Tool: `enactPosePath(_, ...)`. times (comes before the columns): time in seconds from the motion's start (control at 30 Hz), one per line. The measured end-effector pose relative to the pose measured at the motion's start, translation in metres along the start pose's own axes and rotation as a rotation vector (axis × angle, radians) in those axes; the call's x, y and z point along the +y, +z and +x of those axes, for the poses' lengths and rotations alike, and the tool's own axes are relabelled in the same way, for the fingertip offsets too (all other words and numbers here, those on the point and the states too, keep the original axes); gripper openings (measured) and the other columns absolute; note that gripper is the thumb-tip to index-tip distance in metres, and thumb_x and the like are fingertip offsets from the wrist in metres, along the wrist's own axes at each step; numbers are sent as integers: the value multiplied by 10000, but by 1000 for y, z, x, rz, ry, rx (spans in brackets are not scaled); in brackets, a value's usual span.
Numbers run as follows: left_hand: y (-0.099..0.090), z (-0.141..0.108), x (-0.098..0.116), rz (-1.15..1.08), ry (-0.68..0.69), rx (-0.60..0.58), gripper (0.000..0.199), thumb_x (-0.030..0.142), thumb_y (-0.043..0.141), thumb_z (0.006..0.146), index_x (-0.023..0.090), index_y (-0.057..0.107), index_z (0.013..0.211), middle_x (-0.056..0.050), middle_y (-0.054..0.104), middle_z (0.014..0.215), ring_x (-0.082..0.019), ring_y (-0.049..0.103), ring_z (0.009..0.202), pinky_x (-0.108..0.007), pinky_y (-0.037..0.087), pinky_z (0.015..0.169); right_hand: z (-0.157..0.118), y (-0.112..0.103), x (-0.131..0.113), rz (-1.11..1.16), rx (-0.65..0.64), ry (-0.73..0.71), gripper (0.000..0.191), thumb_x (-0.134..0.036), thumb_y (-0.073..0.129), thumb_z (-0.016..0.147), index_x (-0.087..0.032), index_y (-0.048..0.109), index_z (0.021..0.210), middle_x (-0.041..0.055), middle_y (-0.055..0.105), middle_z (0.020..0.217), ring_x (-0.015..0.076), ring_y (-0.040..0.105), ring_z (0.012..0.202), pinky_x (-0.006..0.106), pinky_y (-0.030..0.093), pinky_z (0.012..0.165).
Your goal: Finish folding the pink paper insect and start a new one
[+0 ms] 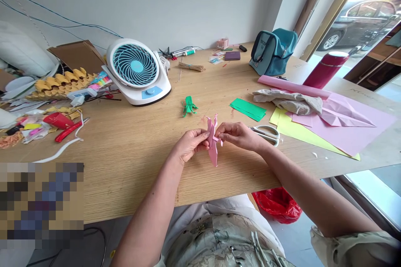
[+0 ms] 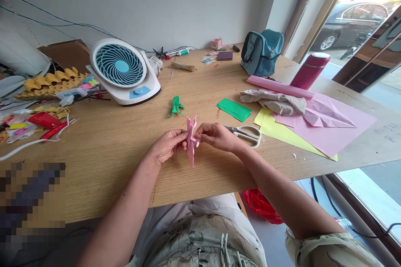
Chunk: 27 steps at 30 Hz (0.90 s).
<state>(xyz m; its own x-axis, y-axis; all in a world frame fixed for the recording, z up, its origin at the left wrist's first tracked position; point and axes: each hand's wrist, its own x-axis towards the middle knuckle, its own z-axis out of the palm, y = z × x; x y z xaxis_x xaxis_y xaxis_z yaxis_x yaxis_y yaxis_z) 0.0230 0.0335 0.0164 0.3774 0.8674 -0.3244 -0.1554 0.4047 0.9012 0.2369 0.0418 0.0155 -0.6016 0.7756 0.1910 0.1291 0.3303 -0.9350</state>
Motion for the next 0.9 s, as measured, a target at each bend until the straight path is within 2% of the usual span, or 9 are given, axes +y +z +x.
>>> enactPosePath(0.1,2,-1,-2,70,23,-46,318,369,835,721,104,684,808,12,636,629,-46,541,521,-154,490,542,2,1,2,144,-80,74,329,-482,622,893,-155,639,857,35,679,788,137,608,710,275,469,686)
enactPosePath(0.2,2,1,-4,175,65,-27,338,401,823,724,105,673,787,0,639,619,-70,560,530,-182,500,542,5,4,9,303,-118,144,332,-471,722,821,-162,606,858,10,653,772,115,580,681,247,446,639)
enactPosePath(0.3,2,3,-6,249,88,17,322,396,796,757,108,653,746,-11,638,590,-85,577,528,-193,502,544,4,9,16,356,-58,224,370,-465,780,765,-163,573,821,-15,623,707,82,518,597,210,370,543)
enactPosePath(0.37,1,3,-7,263,99,42,305,378,787,770,110,647,733,-11,638,583,-82,575,520,-191,498,550,3,12,18,363,-3,267,388,-470,791,753,-169,570,861,-23,629,685,72,500,565,198,344,517)
enactPosePath(0.47,0,4,-7,274,128,56,295,378,777,780,108,661,749,-13,645,606,-75,571,529,-184,492,559,1,16,15,402,62,304,413,-491,799,738,-184,569,892,-30,649,670,70,506,545,196,370,522)
enactPosePath(0.57,-1,3,-6,290,153,70,299,389,769,786,105,679,769,-20,659,646,-76,577,553,-181,492,563,2,19,11,446,91,349,410,-508,811,712,-166,603,804,-11,662,664,67,523,540,198,409,529)
enactPosePath(0.7,-2,2,-6,298,149,149,264,352,770,784,108,674,757,-16,662,644,-79,579,548,-181,489,552,2,17,7,542,73,400,384,-462,842,683,-153,676,841,18,703,767,91,625,650,208,506,624)
enactPosePath(0.9,1,1,-6,331,119,186,214,284,738,816,110,655,722,-14,647,592,-86,584,528,-179,480,535,3,16,8,397,77,412,222,-320,771,783,-158,663,891,3,691,645,93,636,590,197,525,581)
